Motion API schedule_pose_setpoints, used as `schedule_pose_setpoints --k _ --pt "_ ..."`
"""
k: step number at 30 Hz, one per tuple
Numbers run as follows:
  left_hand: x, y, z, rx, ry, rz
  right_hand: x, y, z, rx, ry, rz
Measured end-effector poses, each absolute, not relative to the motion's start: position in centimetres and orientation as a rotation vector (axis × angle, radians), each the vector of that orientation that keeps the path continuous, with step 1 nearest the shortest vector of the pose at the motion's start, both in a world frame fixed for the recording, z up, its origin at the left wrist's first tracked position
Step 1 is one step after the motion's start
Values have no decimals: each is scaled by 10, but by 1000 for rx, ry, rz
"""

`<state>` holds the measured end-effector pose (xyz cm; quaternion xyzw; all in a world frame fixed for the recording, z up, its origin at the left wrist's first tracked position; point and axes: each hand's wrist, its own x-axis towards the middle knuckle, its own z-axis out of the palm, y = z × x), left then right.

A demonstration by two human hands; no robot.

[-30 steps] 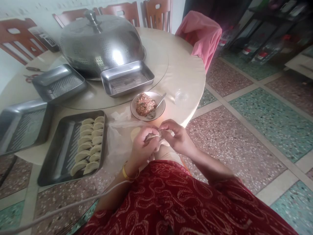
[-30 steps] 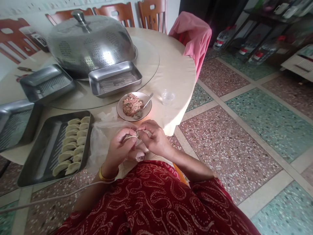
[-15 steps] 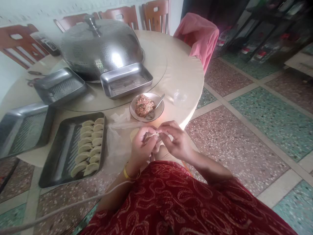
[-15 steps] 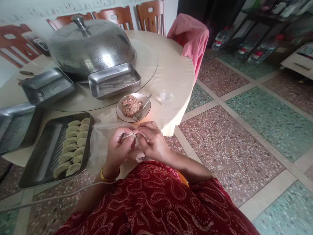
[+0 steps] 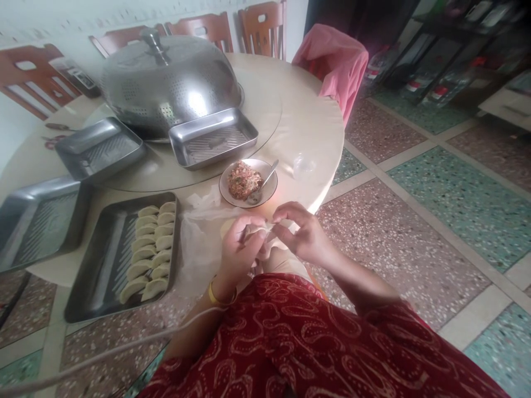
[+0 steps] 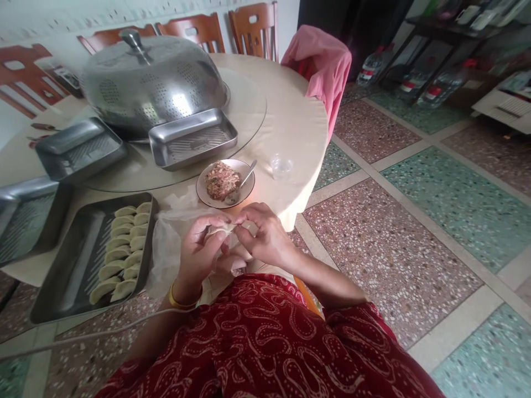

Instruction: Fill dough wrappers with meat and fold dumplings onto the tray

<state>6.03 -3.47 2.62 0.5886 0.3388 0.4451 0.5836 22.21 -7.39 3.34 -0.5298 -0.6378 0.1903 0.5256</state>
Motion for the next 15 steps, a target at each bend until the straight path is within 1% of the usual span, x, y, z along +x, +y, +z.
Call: schedule_pose_setpoints --k 6,11,15 --pt "62 -32 29 1457 755 1045 221 -76 37 -1308 -1594 358" --pt "61 -30 28 1533 768 1026 218 -77 38 -1375 -1667 202" --pt "64 -33 31 1468 787 1016 217 -76 34 -1373 -1517 251"
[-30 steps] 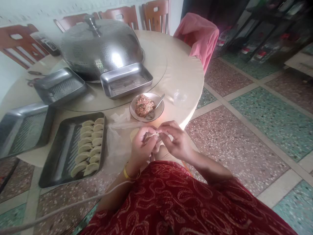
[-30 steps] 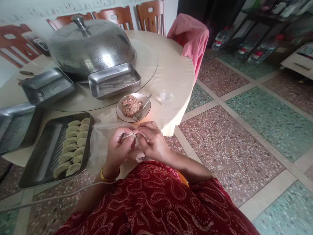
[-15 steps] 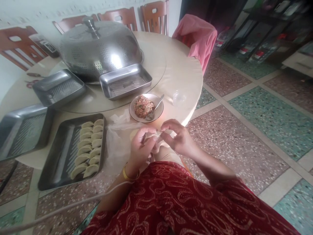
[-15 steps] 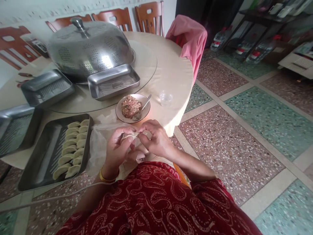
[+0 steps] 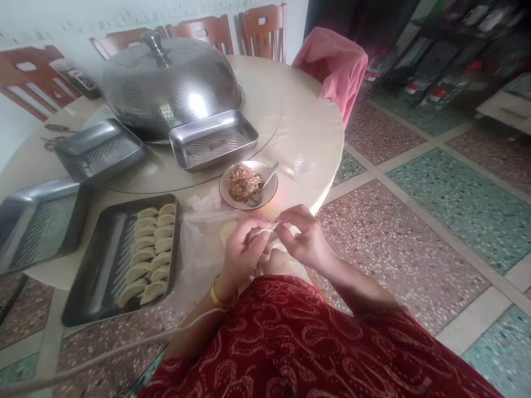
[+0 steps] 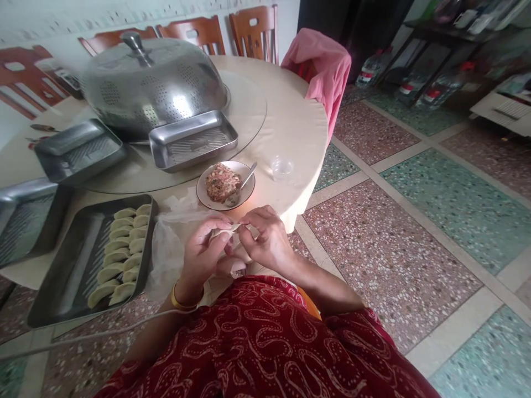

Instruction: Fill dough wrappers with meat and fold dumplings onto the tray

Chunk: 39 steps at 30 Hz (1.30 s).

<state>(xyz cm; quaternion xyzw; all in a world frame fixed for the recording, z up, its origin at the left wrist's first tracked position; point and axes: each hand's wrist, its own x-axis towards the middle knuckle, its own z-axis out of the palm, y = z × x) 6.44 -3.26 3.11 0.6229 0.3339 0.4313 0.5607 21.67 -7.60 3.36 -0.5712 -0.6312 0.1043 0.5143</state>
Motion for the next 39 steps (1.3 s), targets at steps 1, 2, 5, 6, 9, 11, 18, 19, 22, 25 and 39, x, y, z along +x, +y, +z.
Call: schedule_pose_setpoints --k 1,2,5,6,9,11,18,19,22,25,39 --pt "65 -33 32 1462 787 1009 217 -75 32 -1365 -1476 301" --pt "66 -33 33 1471 782 997 218 -75 31 -1354 -1443 364" --pt "67 -32 35 1541 766 944 220 -74 28 -1307 -1385 544" --pt "66 -31 36 1556 766 927 220 -74 27 -1295 -1382 573" --pt "66 -30 37 1553 773 871 220 -75 28 -1304 -1417 542" --pt "66 -29 37 1533 778 849 220 -77 30 -1320 -1487 449" --pt "67 -31 32 1426 823 894 217 -81 36 -1260 -1756 94" --pt "67 -31 31 1419 826 901 217 -82 36 -1251 -1772 74" --pt "67 -32 30 1419 823 925 216 -82 37 -1260 -1805 11" --pt "67 -33 32 1431 828 935 216 -83 38 -1262 -1810 -34" --pt "72 -35 30 1287 788 943 213 -83 21 -1327 -1728 -319"
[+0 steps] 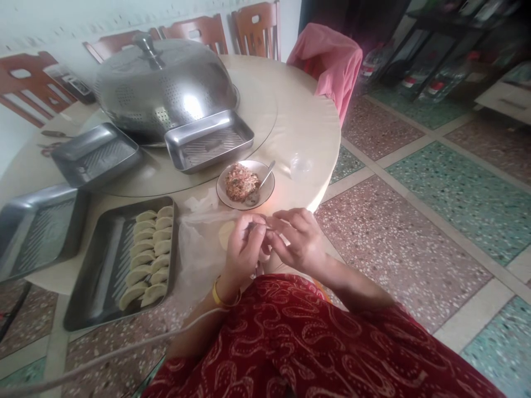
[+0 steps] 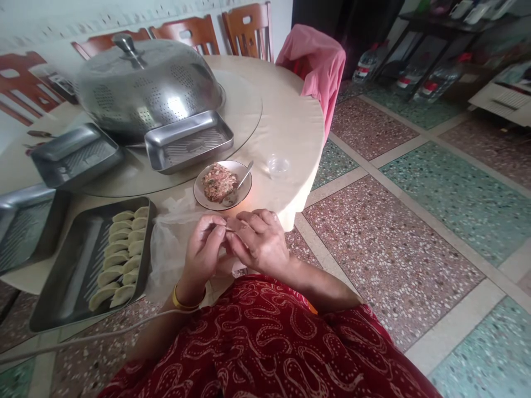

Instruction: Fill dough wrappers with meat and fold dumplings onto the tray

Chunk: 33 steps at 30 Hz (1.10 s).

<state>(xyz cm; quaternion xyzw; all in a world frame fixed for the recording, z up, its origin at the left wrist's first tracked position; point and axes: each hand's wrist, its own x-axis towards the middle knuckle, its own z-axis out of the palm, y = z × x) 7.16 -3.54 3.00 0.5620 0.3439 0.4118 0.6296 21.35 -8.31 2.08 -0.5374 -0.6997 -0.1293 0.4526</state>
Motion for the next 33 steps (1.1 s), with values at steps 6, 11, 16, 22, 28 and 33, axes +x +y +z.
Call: schedule_pose_setpoints --k 6,11,16,22,28,33 --pt "72 -35 30 1205 766 987 212 -82 18 -1330 -1643 -295" --pt "74 -35 30 1218 784 967 209 -84 14 -1294 -1631 -347" --pt "73 -36 30 1222 769 950 216 -82 9 -1171 -1443 75" --pt "70 -38 25 1619 549 676 212 -70 18 -680 -453 1548" --pt "76 -27 26 2207 278 581 202 -79 19 -402 -37 1795" --pt "84 -17 35 2534 139 656 208 -81 20 -375 68 1791"
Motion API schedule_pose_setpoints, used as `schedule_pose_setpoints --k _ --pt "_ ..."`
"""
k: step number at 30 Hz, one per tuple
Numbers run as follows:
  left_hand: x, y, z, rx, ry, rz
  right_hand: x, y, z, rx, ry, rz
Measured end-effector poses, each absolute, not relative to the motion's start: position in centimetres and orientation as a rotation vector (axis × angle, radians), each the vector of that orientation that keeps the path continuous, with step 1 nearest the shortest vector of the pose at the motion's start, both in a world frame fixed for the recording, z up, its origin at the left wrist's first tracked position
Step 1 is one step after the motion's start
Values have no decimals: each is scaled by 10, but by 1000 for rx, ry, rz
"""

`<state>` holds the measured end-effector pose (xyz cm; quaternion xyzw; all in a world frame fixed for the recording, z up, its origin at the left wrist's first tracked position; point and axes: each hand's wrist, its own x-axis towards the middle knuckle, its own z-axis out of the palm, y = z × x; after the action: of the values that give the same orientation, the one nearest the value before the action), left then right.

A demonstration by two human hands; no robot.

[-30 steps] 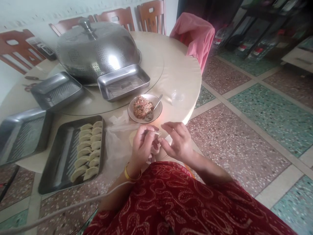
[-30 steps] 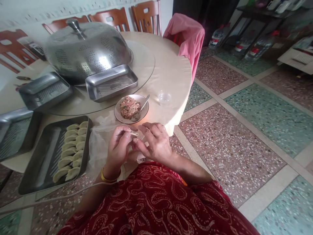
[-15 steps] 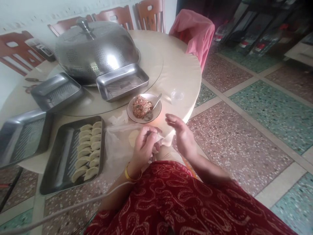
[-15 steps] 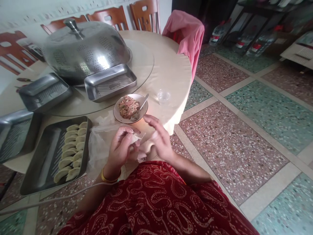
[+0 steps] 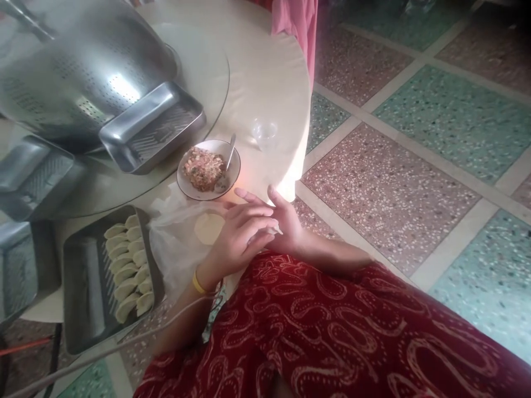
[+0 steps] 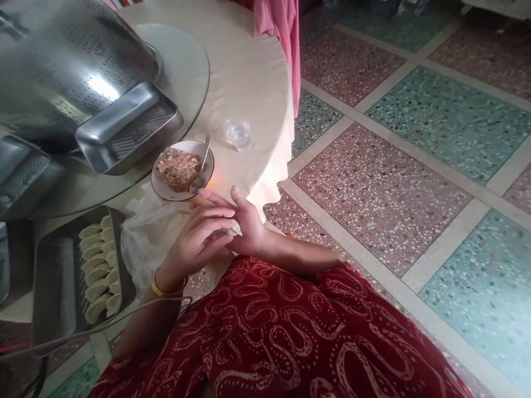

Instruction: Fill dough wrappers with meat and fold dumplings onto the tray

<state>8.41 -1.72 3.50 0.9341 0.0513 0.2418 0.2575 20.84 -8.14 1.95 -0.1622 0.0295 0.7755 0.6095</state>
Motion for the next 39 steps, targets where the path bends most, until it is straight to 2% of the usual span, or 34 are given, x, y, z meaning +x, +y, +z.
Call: schedule_pose_setpoints --k 10,25,32,39 --pt "91 -12 46 2800 34 682 215 -82 16 -330 114 1822" --pt "104 -16 55 2978 -179 435 218 -87 4 -198 118 1863" --pt "111 -19 49 2886 -124 332 207 -84 -21 -296 -8 1701" --pt "112 -18 45 2823 -142 432 213 -88 0 -376 -52 1764"
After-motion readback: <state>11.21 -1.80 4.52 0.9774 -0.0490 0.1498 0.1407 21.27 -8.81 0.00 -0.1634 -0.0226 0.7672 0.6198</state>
